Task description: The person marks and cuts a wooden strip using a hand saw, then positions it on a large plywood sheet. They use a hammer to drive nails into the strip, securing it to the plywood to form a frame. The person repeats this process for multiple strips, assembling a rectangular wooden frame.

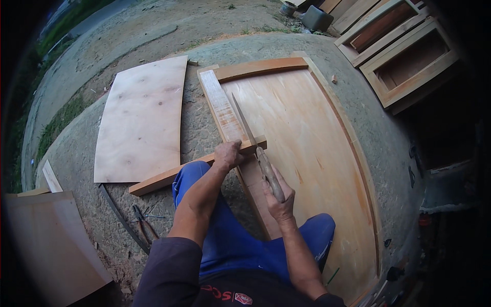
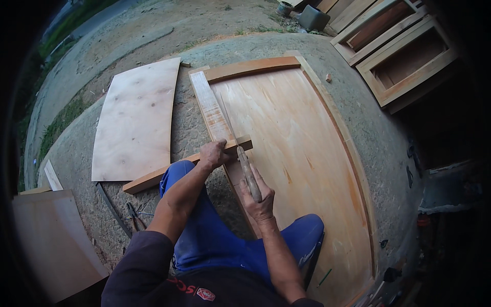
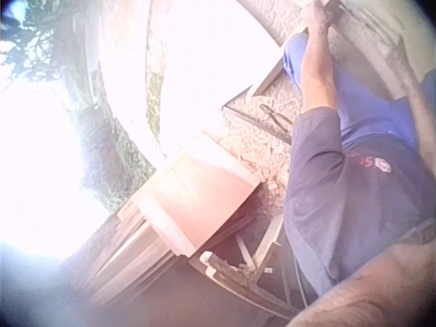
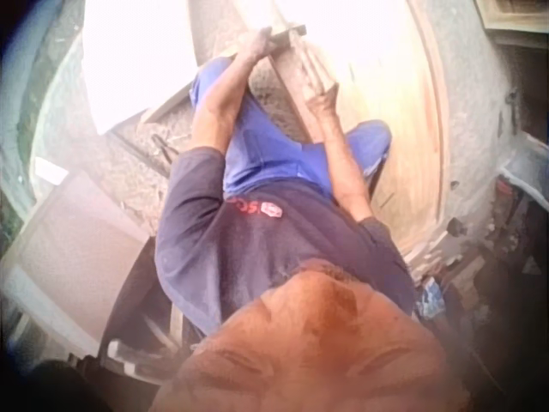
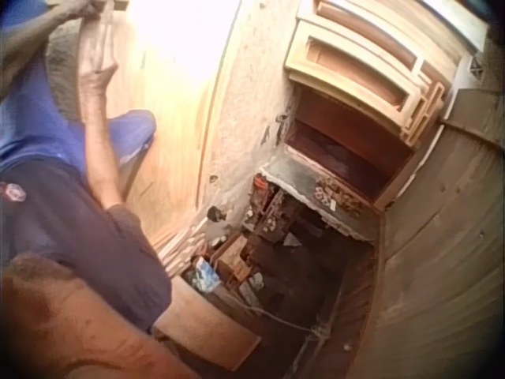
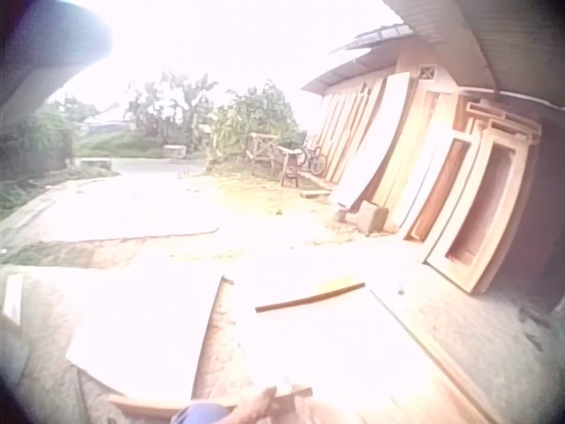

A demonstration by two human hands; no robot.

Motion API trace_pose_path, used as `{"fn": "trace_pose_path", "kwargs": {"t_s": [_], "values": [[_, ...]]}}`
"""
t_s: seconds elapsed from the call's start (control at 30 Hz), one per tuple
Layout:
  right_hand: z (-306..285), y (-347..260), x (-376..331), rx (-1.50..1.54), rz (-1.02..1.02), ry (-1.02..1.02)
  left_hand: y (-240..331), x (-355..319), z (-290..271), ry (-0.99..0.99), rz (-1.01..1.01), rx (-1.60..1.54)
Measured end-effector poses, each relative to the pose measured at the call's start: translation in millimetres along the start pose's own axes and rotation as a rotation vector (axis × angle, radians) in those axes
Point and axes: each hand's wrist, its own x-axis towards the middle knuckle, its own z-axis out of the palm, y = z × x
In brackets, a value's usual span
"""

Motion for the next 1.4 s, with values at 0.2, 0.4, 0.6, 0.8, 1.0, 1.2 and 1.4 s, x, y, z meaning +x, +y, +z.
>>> {"fn": "trace_pose_path", "kwargs": {"t_s": [0.2,0.4,0.6,0.8,1.0,1.2,1.4], "values": [[-67,-37,-96,-0.055,0.131,-0.148,-18,-3,-7,-0.044,-0.039,0.023],[-68,-47,-103,-0.081,0.077,-0.142,-20,2,8,-0.011,-0.022,0.018],[12,2,5,0.056,0.119,-0.09,-25,6,14,0.014,-0.001,0.053],[-115,-63,-143,-0.02,0.074,-0.173,-18,-3,-3,-0.019,-0.059,0.029],[6,-2,14,-0.028,0.101,-0.116,-9,6,10,0.012,-0.017,-0.003],[-73,-34,-108,-0.094,0.176,-0.182,-17,-1,-2,-0.019,-0.047,0.005],[-51,-24,-77,-0.063,0.099,-0.145,-18,4,7,0.008,-0.01,0.008]]}}
